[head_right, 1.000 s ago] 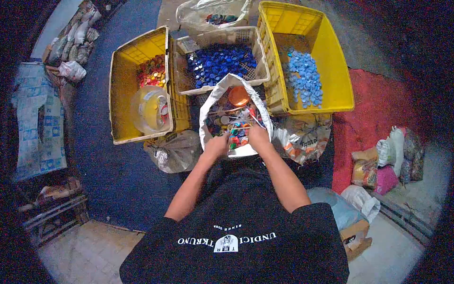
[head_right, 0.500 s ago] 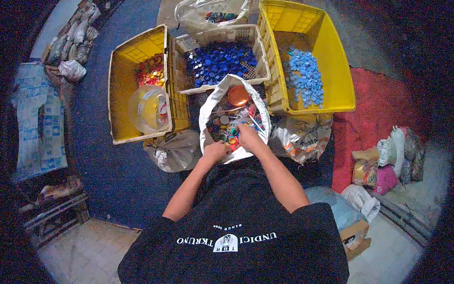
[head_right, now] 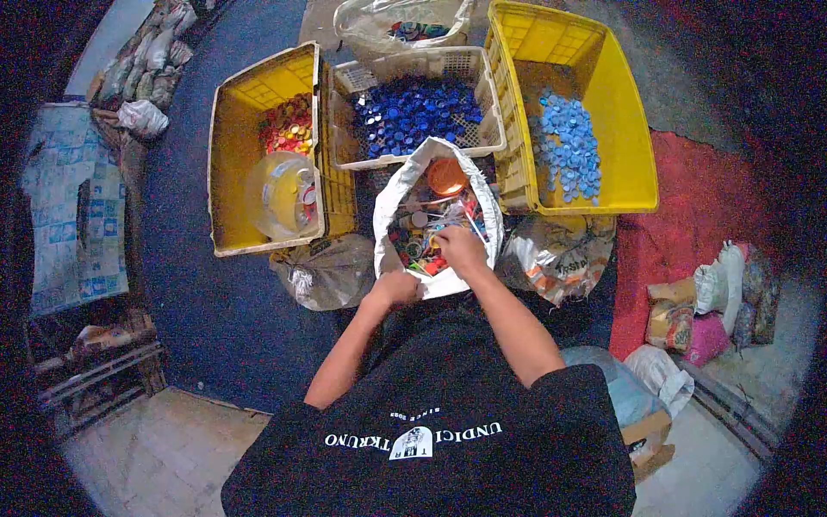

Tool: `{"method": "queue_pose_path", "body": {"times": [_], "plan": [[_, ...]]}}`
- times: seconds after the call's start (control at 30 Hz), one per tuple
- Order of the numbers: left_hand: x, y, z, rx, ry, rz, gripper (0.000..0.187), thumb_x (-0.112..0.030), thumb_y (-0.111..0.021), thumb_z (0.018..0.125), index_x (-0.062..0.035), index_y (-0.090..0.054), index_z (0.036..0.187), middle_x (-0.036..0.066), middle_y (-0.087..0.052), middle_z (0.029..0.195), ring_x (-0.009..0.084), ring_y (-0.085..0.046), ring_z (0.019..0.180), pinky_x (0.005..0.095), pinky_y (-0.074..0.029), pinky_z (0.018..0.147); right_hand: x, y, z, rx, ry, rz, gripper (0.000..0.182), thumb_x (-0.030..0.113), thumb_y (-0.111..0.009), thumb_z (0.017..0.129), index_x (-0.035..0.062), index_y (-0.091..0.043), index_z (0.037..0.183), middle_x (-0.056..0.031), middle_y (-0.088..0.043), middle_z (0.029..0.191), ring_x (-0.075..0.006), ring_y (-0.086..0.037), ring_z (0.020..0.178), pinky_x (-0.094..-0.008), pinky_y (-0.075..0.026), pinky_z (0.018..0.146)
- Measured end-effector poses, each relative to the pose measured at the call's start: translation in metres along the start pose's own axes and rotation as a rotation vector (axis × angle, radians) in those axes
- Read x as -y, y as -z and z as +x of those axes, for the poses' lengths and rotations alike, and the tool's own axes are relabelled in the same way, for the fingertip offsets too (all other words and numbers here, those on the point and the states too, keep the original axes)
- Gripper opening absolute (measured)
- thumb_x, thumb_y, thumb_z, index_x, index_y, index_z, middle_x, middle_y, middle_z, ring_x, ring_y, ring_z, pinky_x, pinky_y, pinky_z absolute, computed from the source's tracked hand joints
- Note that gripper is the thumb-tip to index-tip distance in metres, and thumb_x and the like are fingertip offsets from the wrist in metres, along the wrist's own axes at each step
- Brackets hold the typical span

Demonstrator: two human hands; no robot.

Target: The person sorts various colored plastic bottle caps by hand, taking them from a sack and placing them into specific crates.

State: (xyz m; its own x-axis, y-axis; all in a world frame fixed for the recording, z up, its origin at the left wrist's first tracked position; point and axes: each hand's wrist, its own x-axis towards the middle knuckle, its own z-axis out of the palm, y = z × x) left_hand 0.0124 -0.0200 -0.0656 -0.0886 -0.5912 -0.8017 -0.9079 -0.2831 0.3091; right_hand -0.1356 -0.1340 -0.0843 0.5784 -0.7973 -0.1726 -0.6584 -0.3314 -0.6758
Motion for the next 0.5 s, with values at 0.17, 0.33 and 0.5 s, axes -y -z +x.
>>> {"method": "queue_pose_path", "body": {"times": [0.17,0.33,0.5], "plan": [[0.009,0.008,0.011,-0.402,0.101,-0.199,0.020,-0.020,-0.054,0.084,-0.0104,-0.066,0.098,0.020,-0.067,0.090,0.0379,-0.066,0.085,0.0494,-0.053,0.074,0.014,0.032,-0.002,-0.001,-0.277,0.536,0.019,0.019,-0.066,0.084,0.0004,-0.069,0.086,-0.0064,-0.065,0.069,-0.0166,-0.061,0.062,-0.0321,-0.047,0.054],[-0.008,0.008,0.036,-0.521,0.031,0.114,0.021,-0.015,-0.053,0.081,-0.0042,-0.071,0.083,0.017,-0.069,0.091,0.0311,-0.070,0.078,0.0426,-0.056,0.065,-0.001,0.035,-0.002,0.148,-0.735,1.546,0.017,0.018,-0.056,0.090,0.0028,-0.060,0.096,-0.0040,-0.057,0.075,-0.0124,-0.045,0.054,-0.0263,-0.035,0.047],[-0.007,0.011,0.041,-0.396,0.053,0.060,0.021,-0.017,-0.056,0.078,-0.0046,-0.072,0.085,0.017,-0.069,0.091,0.0323,-0.069,0.081,0.0431,-0.056,0.069,-0.008,0.047,-0.010,0.277,-0.710,1.905,0.032,0.020,-0.042,0.095,-0.0055,-0.056,0.107,-0.0150,-0.065,0.099,-0.0214,-0.064,0.085,-0.0310,-0.055,0.073]]}}
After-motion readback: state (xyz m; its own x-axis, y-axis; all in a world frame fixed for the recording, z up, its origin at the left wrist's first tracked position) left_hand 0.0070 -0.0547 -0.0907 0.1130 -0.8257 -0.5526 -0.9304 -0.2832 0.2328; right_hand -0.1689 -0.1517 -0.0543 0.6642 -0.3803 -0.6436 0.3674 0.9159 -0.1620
